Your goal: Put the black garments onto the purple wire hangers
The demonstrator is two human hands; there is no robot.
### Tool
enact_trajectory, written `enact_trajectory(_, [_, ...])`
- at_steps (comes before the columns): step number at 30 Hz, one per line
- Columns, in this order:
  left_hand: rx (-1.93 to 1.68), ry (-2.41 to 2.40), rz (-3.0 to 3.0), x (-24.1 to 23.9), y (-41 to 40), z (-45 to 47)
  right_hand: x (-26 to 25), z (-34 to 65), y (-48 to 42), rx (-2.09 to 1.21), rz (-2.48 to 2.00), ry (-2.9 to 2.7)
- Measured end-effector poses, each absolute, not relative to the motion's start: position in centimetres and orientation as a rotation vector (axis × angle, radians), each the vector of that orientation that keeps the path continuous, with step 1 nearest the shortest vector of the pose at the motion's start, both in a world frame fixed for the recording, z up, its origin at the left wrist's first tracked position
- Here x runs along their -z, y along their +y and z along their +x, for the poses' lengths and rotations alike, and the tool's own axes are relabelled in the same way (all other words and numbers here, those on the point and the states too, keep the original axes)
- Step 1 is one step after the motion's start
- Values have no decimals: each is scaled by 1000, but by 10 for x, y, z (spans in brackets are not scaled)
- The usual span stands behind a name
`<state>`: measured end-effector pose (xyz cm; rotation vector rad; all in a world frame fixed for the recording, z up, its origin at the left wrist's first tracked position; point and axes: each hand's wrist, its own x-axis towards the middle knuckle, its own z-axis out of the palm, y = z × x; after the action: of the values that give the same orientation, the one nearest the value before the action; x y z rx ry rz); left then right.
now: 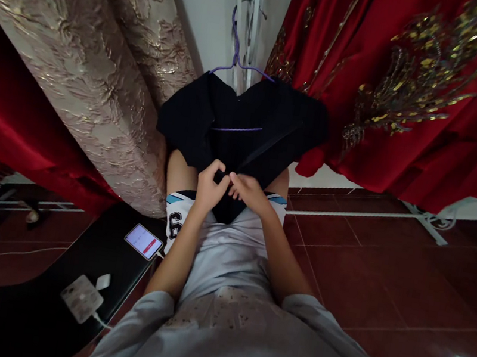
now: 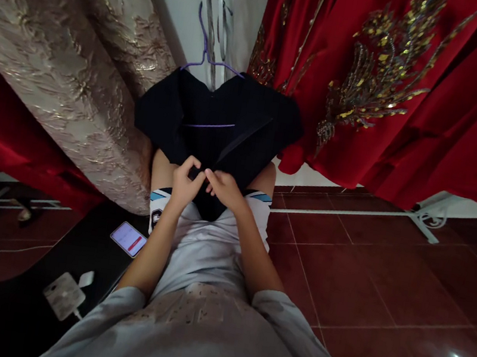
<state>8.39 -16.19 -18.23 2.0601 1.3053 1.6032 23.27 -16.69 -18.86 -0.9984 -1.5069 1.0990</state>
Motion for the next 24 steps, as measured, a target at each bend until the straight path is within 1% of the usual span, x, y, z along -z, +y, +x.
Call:
enact_trajectory(1, [-1611,1268,2053,182,-167,87,193,229,-164,-1224,-982,-1573])
enact_trajectory(2, [-1609,1231,2056,180,-170,88,196,228,-161,-1277,-980,-1579])
enact_trajectory(6, [-1544,1136,2116,176,-179,90,193,234,-154,-1249,-942,-1432])
enact_trajectory(8, [-1513,1145,2108,177,-181,92,189,238,-156,-1314,-911,-1431])
enact_trajectory(12, [-1590,1176,2030,181,-182,99,186,242,-162,-1490,-930,-1456])
enact_trajectory(15, [-1603,1172,1985,185,-182,104,186,240,-162,-1467,-977,-1358])
enact_trajectory(20, [-1793,1223,1810,196,-181,113,193,237,-158,-1397,-1037,-1404])
enact_trajectory(24, [-1748,1259,1667,204,-181,121,203,238,-155,-1118,-1079,-1496])
